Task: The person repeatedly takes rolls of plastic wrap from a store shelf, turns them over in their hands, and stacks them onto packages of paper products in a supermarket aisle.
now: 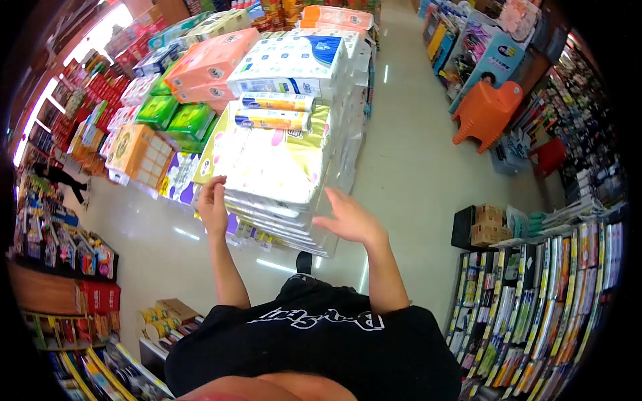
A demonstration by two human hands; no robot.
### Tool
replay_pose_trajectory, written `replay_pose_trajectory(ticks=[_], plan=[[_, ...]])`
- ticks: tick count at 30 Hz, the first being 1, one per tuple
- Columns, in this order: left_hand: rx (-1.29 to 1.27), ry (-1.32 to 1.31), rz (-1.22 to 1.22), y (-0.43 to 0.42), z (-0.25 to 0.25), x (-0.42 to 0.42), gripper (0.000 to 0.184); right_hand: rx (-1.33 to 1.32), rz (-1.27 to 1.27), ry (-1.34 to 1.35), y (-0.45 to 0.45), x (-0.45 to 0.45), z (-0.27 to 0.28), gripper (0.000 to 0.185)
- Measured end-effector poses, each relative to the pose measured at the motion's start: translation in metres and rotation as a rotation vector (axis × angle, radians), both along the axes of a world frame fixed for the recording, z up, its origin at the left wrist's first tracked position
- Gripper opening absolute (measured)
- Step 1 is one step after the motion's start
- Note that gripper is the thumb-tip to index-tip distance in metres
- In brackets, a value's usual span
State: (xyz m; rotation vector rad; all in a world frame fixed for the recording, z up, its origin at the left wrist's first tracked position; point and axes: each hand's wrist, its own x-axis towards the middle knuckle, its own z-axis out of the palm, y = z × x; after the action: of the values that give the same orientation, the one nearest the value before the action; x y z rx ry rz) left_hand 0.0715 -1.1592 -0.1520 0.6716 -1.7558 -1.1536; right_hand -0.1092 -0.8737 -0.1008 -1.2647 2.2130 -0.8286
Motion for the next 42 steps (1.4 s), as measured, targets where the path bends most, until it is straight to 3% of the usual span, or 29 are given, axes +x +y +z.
replay_pose_trajectory(ticks=[8, 13, 16, 19, 23, 26, 29, 33, 38, 40, 42], plan=[[0.123, -0.072, -0.167, -0.114, 0.014, -0.091, 0.044, -0.243, -0.374, -0.103, -0.123, -0.027, 0.004, 0.085], [0.130, -0.041, -0.211, -0.133, 0.003, -0.143, 0.056, -0.358, -0.479, -0.281, -0.159, -0.044, -0.006, 0.089], [0.176, -0.143, -0.263, -0.134, -0.010, -0.147, 0.070, -0.343, -0.671, -0.286, -0.170, -0.052, -0.023, 0.092], [0.084, -0.263, -0.286, -0.137, -0.021, -0.143, 0.074, -0.389, -0.658, -0.209, -0.180, -0.065, -0.049, 0.093], [0.306, -0.171, -0.266, -0.132, 0.000, -0.143, 0.071, -0.393, -0.564, -0.166, -0.172, -0.060, -0.039, 0.095], [0.365, -0.219, -0.291, -0.104, 0.024, -0.136, 0.069, -0.488, -0.558, -0.262, -0.149, -0.040, -0.028, 0.100], [0.109, -0.150, -0.238, -0.044, 0.055, -0.124, 0.068, -0.494, -0.769, -0.425, -0.113, -0.011, -0.004, 0.104], [0.105, 0.115, -0.412, 0.043, 0.091, -0.109, 0.064, -0.955, -0.892, -0.417, -0.054, 0.026, 0.029, 0.102], [0.389, 0.634, -0.561, 0.179, 0.121, -0.092, 0.055, -1.262, -0.918, -0.191, 0.066, 0.089, 0.071, 0.095], [0.358, 0.722, -0.646, 0.244, 0.134, -0.082, 0.053, -1.360, -0.949, -0.055, 0.120, 0.124, 0.080, 0.092], [0.398, 0.814, -0.810, 0.299, 0.135, -0.074, 0.051, -1.378, -1.016, 0.254, 0.177, 0.149, 0.069, 0.088]])
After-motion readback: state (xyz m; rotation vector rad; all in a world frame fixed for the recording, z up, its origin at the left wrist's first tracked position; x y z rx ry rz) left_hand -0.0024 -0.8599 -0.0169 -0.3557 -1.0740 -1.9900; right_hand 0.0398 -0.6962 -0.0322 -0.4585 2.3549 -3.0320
